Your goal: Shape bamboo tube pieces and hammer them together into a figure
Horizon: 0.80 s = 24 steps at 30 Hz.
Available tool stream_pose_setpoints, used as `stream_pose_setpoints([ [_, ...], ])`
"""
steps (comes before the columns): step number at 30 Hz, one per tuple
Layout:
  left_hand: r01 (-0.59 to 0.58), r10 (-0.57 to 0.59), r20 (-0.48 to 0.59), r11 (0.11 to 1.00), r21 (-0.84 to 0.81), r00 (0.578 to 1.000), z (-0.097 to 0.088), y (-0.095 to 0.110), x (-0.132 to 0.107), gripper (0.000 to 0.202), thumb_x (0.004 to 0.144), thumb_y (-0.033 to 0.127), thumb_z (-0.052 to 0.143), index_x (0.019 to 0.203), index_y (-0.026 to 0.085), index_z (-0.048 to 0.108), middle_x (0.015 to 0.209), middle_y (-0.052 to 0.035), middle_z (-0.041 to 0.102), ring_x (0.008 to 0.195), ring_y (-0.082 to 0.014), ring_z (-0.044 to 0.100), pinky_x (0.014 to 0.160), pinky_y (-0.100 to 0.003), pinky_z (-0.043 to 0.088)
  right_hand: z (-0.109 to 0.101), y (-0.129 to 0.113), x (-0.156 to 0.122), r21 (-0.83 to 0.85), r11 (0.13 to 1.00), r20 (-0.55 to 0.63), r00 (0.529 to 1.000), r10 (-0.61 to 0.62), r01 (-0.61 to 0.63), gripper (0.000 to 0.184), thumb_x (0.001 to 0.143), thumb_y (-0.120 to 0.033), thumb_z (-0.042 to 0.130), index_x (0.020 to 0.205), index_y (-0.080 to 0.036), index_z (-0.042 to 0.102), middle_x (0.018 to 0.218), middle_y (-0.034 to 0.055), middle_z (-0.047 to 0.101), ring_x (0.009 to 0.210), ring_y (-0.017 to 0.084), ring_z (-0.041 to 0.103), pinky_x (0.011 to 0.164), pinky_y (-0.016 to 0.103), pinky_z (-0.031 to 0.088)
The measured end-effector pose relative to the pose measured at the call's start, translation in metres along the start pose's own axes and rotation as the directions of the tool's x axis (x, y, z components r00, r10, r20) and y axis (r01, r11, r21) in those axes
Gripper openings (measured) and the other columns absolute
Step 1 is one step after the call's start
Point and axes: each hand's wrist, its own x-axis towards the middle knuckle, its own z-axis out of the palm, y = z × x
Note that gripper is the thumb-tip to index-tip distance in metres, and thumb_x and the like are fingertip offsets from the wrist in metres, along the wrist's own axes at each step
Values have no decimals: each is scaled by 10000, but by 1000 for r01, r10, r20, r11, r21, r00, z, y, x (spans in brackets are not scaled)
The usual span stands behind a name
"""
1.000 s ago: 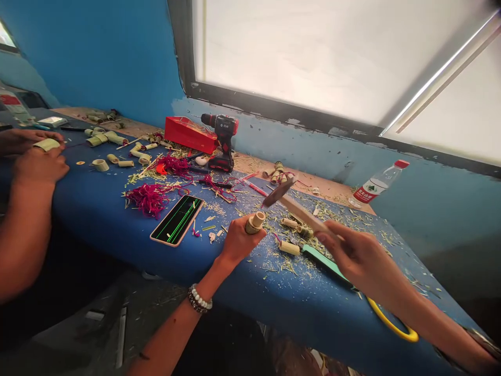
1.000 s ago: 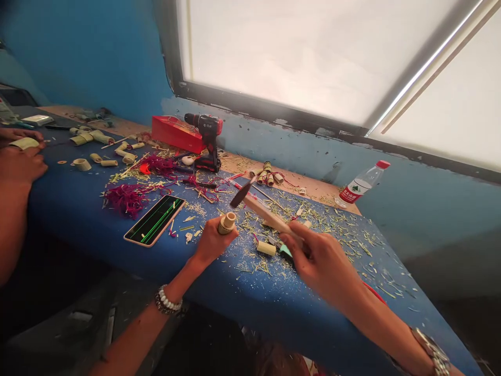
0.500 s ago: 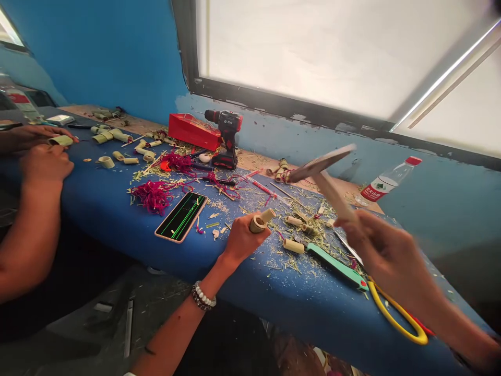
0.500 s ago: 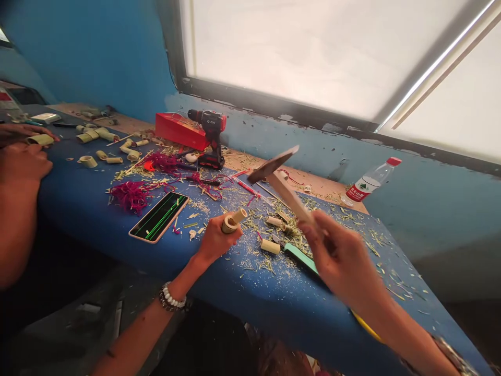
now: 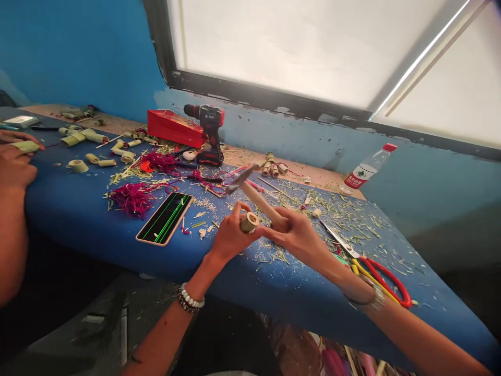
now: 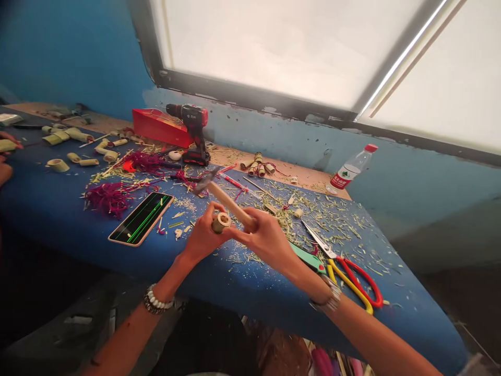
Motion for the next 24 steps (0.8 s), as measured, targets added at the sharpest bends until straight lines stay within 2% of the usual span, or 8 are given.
stream_pose_setpoints([
  [2,62,-64,47,998,32,997,-2,0,-4,573,674,331,740,1121,224,398,781,33,668,665,-170,620,582,-252,386,15,2,12,-1,999,51,998,-47,48,376,799,-529,727,984,-209,655,621,-46,490,548,112,401,469,247,301],
  [3,87,-89,72,995,41,993,-4,0,-6,611,676,336,744,1155,227,380,854,12,690,724,-188,647,591,-256,393,20,2,16,-5,998,69,996,-60,60,355,811,-518,719,978,-213,648,620,-50,498,545,109,401,469,247,292],
  [5,103,-109,125,993,54,986,-9,0,-12,473,753,372,700,1109,237,419,874,13,684,750,-185,648,597,-257,387,24,3,20,-10,997,88,993,-74,75,307,838,-497,696,935,-215,623,616,-56,495,538,103,394,463,247,274],
  [7,88,-100,157,993,79,982,-13,-1,-18,279,845,435,622,964,238,463,766,41,633,682,-158,602,582,-252,357,24,3,20,3,995,93,991,-96,96,277,860,-476,676,868,-214,587,607,-64,462,538,98,378,464,247,266],
  [10,56,-75,172,992,110,982,-17,-1,-22,282,888,472,576,836,230,440,665,64,539,604,-131,509,562,-248,310,23,1,18,4,990,62,988,-143,143,279,871,-443,669,791,-208,541,612,-66,411,561,98,361,484,247,271],
  [14,32,-49,187,995,93,981,-17,-3,-21,233,884,397,588,827,226,440,647,75,494,578,-114,435,564,-241,293,25,1,15,18,983,37,983,-181,180,280,854,-394,699,763,-208,511,602,-75,342,544,95,305,473,249,242],
  [19,31,-39,219,999,39,975,-18,-7,-22,127,803,239,616,814,212,492,620,86,459,566,-96,361,554,-227,298,23,0,13,48,970,109,964,-242,238,163,843,-291,715,889,-203,585,614,-74,412,510,83,328,451,241,252],
  [24,20,-19,161,1000,-7,987,-19,-11,-24,163,814,306,616,756,193,514,617,76,443,574,-91,352,546,-225,308,14,-8,19,-5,961,184,944,-272,278,171,880,-333,680,1002,-216,651,637,-54,506,509,84,329,449,243,258],
])
